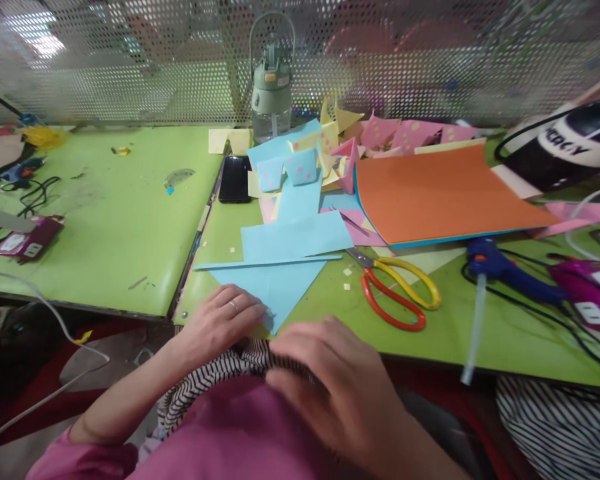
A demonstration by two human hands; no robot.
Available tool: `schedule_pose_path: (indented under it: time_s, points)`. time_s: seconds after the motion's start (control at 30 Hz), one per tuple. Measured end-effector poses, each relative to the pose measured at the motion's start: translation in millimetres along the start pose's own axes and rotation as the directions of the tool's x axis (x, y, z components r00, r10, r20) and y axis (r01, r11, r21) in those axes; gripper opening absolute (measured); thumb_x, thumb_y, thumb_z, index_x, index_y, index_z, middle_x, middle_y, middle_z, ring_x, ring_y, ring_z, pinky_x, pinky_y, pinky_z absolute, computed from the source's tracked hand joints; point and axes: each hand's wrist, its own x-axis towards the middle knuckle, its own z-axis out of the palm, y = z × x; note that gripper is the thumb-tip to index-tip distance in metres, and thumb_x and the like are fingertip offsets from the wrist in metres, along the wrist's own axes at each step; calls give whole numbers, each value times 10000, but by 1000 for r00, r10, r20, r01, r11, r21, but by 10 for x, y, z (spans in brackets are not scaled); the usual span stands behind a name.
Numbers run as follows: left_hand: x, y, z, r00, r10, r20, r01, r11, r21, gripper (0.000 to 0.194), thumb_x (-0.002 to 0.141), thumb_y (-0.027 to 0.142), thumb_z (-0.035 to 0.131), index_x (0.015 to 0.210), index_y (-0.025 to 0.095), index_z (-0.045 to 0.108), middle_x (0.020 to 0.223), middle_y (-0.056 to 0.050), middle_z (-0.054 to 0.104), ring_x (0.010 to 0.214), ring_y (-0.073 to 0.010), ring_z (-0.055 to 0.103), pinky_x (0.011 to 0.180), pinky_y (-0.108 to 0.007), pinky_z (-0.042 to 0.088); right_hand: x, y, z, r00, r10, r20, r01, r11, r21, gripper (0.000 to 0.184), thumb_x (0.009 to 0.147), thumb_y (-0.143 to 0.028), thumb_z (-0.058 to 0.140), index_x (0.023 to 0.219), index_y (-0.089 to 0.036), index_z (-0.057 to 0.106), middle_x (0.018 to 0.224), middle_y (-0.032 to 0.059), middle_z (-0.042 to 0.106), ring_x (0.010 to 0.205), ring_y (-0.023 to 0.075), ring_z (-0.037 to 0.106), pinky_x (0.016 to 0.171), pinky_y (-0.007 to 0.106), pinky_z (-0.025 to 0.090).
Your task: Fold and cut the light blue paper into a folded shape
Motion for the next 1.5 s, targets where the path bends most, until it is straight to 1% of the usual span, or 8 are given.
schedule_pose_path:
  time_s: [0.27,0.43,0.6,0.83,1.13,1.27,1.37,1.5]
  points:
    - [19,15,11,967,-220,-128,208,973,-102,205,1003,237,353,891,185,515,737,-25,671,644,-146,648,591,-267,515,43,213,238,988,-150,31,154,969,-195,307,897,-327,600,1162,-177,635,1135,125,700,1047,266,633,884,442,497]
    - [18,-8,-74,928,-368,-62,346,911,-224,201,1008,270,295,923,205,465,655,15,636,544,-116,631,493,-222,459,140,224,234,977,-210,26,211,957,-199,263,879,-368,632,1085,-212,679,1054,89,730,952,241,655,858,426,466]
    - [68,-56,-95,885,-466,18,447,836,-318,190,1000,293,285,923,212,439,626,29,615,474,-108,581,458,-218,412,241,262,139,963,-262,56,265,962,-62,115,920,-240,574,959,-243,682,917,12,752,837,172,671,832,371,479]
    - [111,-96,-118,840,-535,88,527,767,-367,172,983,309,303,921,218,436,607,38,592,454,-113,547,461,-227,367,227,252,82,988,-103,116,84,985,153,57,921,-235,555,897,-242,607,872,7,731,824,172,677,776,359,506]
    - [105,-118,-135,845,-519,131,525,756,-391,196,992,328,291,930,219,442,623,33,588,487,-126,546,490,-243,365,276,232,-38,972,170,165,-213,932,294,209,903,-404,592,753,-268,542,901,-6,723,819,170,692,713,300,533]
    - [112,-134,-143,839,-527,135,531,742,-409,209,997,327,289,925,211,447,617,36,575,479,-117,520,486,-239,352,281,305,-42,990,-49,133,30,990,140,216,872,-473,618,925,-264,606,1069,39,722,977,221,679,838,379,522]
    - [107,-137,-154,844,-518,138,523,739,-426,212,998,321,291,920,206,451,598,48,557,462,-108,499,475,-231,344,243,328,41,956,-245,160,259,963,-71,294,895,-432,605,1109,-232,627,1185,72,700,1088,250,644,952,455,458]
    - [53,-105,-172,876,-469,111,468,770,-433,233,1011,322,281,932,198,462,624,40,582,472,-106,508,472,-232,362,158,320,134,934,-342,106,356,918,-175,161,931,-258,575,1070,-225,649,1108,42,738,1025,200,674,981,433,440]
